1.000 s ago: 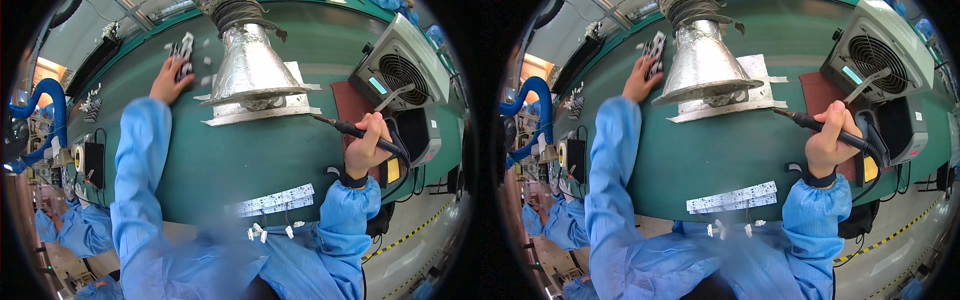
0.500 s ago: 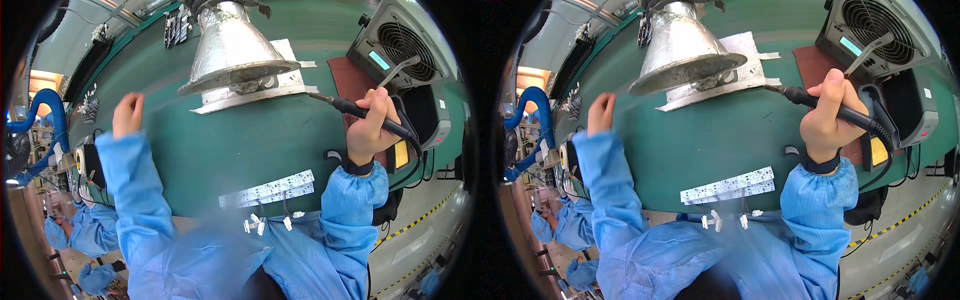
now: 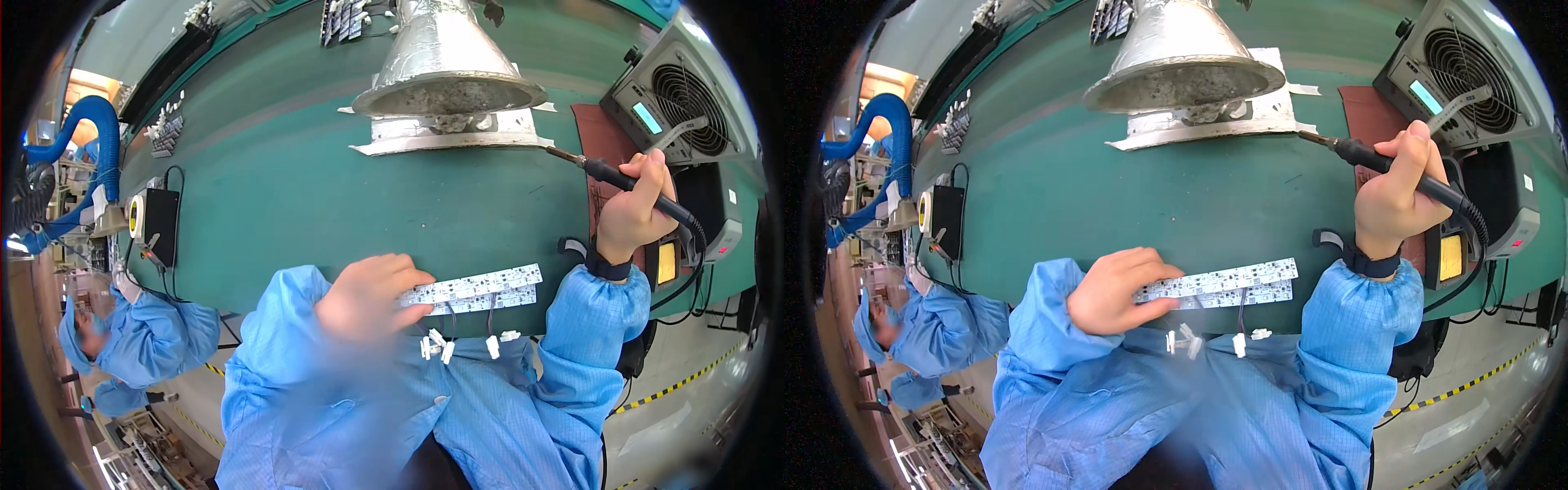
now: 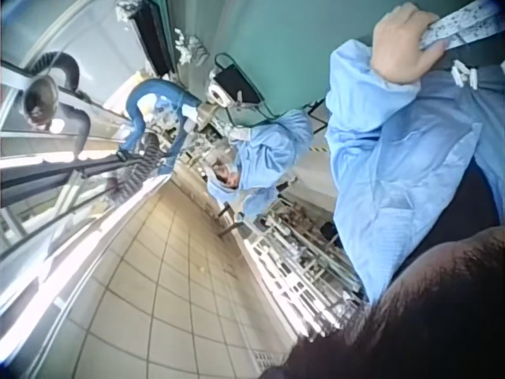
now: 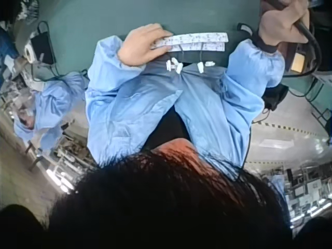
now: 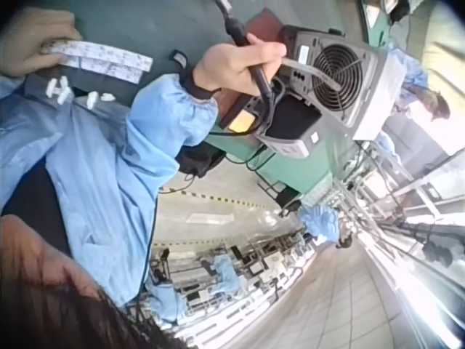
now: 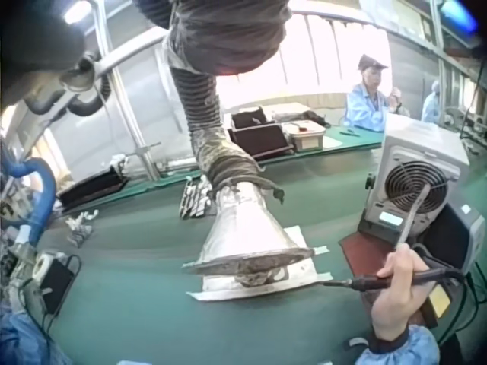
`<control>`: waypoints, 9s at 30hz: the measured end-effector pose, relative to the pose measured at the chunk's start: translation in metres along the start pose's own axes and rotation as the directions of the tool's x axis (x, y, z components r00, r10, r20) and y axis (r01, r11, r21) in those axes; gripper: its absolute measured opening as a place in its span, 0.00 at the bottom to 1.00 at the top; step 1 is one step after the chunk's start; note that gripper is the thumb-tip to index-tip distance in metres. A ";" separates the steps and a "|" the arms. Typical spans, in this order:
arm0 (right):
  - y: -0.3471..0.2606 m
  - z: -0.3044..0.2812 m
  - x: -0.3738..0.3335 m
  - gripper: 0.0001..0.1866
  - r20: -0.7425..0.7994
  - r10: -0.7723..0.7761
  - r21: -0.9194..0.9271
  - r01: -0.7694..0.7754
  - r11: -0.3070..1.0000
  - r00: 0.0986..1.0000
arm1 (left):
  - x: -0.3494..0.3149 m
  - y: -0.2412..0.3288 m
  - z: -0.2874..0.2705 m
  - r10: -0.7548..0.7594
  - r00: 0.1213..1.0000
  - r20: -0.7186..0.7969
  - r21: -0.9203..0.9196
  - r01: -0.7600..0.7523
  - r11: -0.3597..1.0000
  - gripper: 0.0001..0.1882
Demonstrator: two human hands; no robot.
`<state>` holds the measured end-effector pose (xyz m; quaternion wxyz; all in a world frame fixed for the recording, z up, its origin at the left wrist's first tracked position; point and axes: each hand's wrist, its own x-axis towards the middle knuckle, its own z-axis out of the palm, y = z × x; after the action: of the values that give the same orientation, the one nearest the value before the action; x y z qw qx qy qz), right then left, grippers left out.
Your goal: The person picks up circuit board strips from a stack, solders their wiring connections using a soldering iron, and places the soldered strips on the workbench.
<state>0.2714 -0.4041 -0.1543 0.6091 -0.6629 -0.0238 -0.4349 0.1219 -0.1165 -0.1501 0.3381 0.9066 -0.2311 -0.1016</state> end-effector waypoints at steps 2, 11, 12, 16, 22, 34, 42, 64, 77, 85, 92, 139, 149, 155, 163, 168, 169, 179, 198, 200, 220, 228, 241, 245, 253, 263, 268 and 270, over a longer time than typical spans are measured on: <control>0.000 0.000 0.001 0.19 0.006 0.021 -0.011 -0.021 1.000 1.000 | 0.004 -0.004 -0.004 0.020 1.000 -0.008 -0.121 -0.021 0.992 0.17; -0.004 0.000 0.000 0.20 -0.023 0.046 -0.011 -0.046 0.999 0.999 | 0.023 0.000 -0.021 -0.093 0.996 -0.003 -0.370 0.085 0.925 0.13; -0.005 0.001 0.000 0.21 -0.032 0.024 -0.026 -0.025 0.999 0.999 | 0.025 0.002 -0.025 -0.082 0.996 -0.021 -0.370 0.068 0.926 0.13; -0.006 0.002 0.002 0.22 -0.053 0.025 -0.043 -0.027 0.999 0.998 | 0.032 0.009 -0.036 -0.088 0.996 -0.019 -0.391 0.074 0.917 0.12; -0.008 0.004 0.000 0.21 -0.049 0.005 -0.073 -0.008 0.997 0.999 | 0.036 0.011 -0.044 0.002 0.999 -0.035 -0.397 -0.016 0.918 0.13; -0.005 0.009 0.001 0.21 -0.044 -0.059 -0.054 0.056 0.997 0.997 | 0.032 -0.004 -0.047 0.137 0.987 -0.081 -0.415 -0.158 0.896 0.14; -0.005 0.008 0.000 0.23 -0.043 -0.070 -0.050 0.068 0.996 0.997 | 0.029 -0.014 -0.044 0.212 0.971 -0.107 -0.470 -0.237 0.850 0.16; -0.004 0.012 -0.001 0.21 -0.049 -0.084 -0.008 0.084 0.996 0.995 | 0.026 -0.022 -0.045 0.212 0.975 -0.069 -0.506 -0.217 0.835 0.16; 0.005 0.002 0.002 0.20 -0.015 -0.040 0.066 0.040 0.997 0.999 | 0.022 -0.015 -0.039 0.102 0.986 -0.131 -0.453 -0.151 0.878 0.17; 0.008 0.001 0.000 0.19 -0.028 -0.042 0.068 0.043 0.997 0.999 | 0.018 -0.018 -0.035 0.109 0.978 -0.175 -0.417 -0.174 0.892 0.16; 0.009 0.001 -0.001 0.19 -0.050 -0.035 0.083 0.039 0.996 0.998 | 0.018 -0.019 -0.040 0.075 0.993 -0.090 -0.460 -0.109 0.881 0.16; -0.019 0.001 -0.013 0.22 0.069 -0.004 -0.066 0.009 0.998 0.998 | 0.021 -0.019 -0.024 -0.123 0.957 -0.262 -0.165 0.081 0.983 0.15; -0.017 0.001 -0.008 0.19 0.070 -0.126 -0.018 0.128 0.992 0.990 | 0.039 -0.028 -0.010 -0.025 0.933 -0.358 -0.174 -0.041 0.984 0.16; -0.025 0.016 -0.014 0.21 0.007 -0.162 0.106 0.160 0.981 0.987 | 0.043 -0.028 -0.012 -0.092 0.934 -0.345 -0.242 0.006 0.970 0.17; -0.025 0.024 -0.029 0.21 -0.012 -0.118 0.113 0.118 0.987 0.993 | 0.035 -0.033 -0.015 -0.031 0.925 -0.379 -0.143 -0.025 0.989 0.15; -0.023 0.018 -0.026 0.21 0.020 -0.086 0.137 0.083 0.987 0.996 | 0.037 -0.036 -0.013 0.025 0.912 -0.410 -0.132 -0.086 0.987 0.15; -0.022 0.017 -0.026 0.21 0.020 -0.086 0.131 0.082 0.988 0.996 | 0.037 -0.035 -0.013 0.026 0.910 -0.413 -0.131 -0.087 0.988 0.15; -0.024 0.024 -0.020 0.23 -0.045 -0.086 0.099 0.090 0.991 0.995 | 0.036 -0.031 -0.013 -0.056 0.929 -0.365 -0.163 -0.005 0.987 0.12; -0.037 0.021 -0.046 0.20 0.083 -0.175 0.109 0.166 0.980 0.981 | 0.041 -0.031 -0.011 0.004 0.912 -0.410 -0.016 -0.011 1.000 0.17; -0.044 0.018 -0.054 0.21 0.203 -0.212 0.160 0.181 0.970 0.956 | 0.042 -0.032 -0.008 0.037 0.902 -0.430 0.012 -0.035 0.999 0.18; -0.058 0.028 -0.071 0.18 0.491 -0.380 0.328 0.238 0.914 0.784 | 0.043 -0.030 -0.007 -0.009 0.883 -0.470 -0.016 0.002 1.000 0.20; -0.057 0.030 -0.071 0.19 0.506 -0.405 0.338 0.256 0.905 0.762 | 0.043 -0.030 -0.004 0.009 0.871 -0.492 0.000 -0.010 1.000 0.19; -0.058 0.031 -0.071 0.19 0.538 -0.390 0.321 0.246 0.915 0.747 | 0.043 -0.029 -0.003 0.026 0.863 -0.505 0.008 -0.026 1.000 0.18; -0.060 0.032 -0.073 0.19 0.532 -0.378 0.311 0.240 0.920 0.758 | 0.044 -0.030 -0.001 0.040 0.853 -0.520 0.013 -0.039 0.999 0.18; -0.060 0.034 -0.075 0.21 0.520 -0.364 0.298 0.235 0.925 0.773 | 0.042 -0.030 -0.002 0.026 0.862 -0.507 0.012 -0.023 1.000 0.18; -0.052 0.024 -0.056 0.22 0.407 -0.274 0.273 0.170 0.947 0.871 | 0.044 -0.030 -0.005 0.023 0.860 -0.510 -0.003 -0.029 1.000 0.18; -0.043 0.021 -0.045 0.21 0.410 -0.232 0.131 0.195 0.972 0.882 | 0.043 -0.031 -0.007 -0.092 0.883 -0.461 -0.102 0.050 0.994 0.18; -0.044 0.024 -0.046 0.21 0.411 -0.230 0.104 0.206 0.973 0.882 | 0.041 -0.030 -0.008 -0.113 0.888 -0.446 -0.115 0.068 0.991 0.18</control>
<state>0.2311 -0.3504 -0.1451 0.5557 -0.7161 -0.2413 -0.3468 0.1706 -0.1119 -0.1647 0.4207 0.8978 -0.0987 0.0852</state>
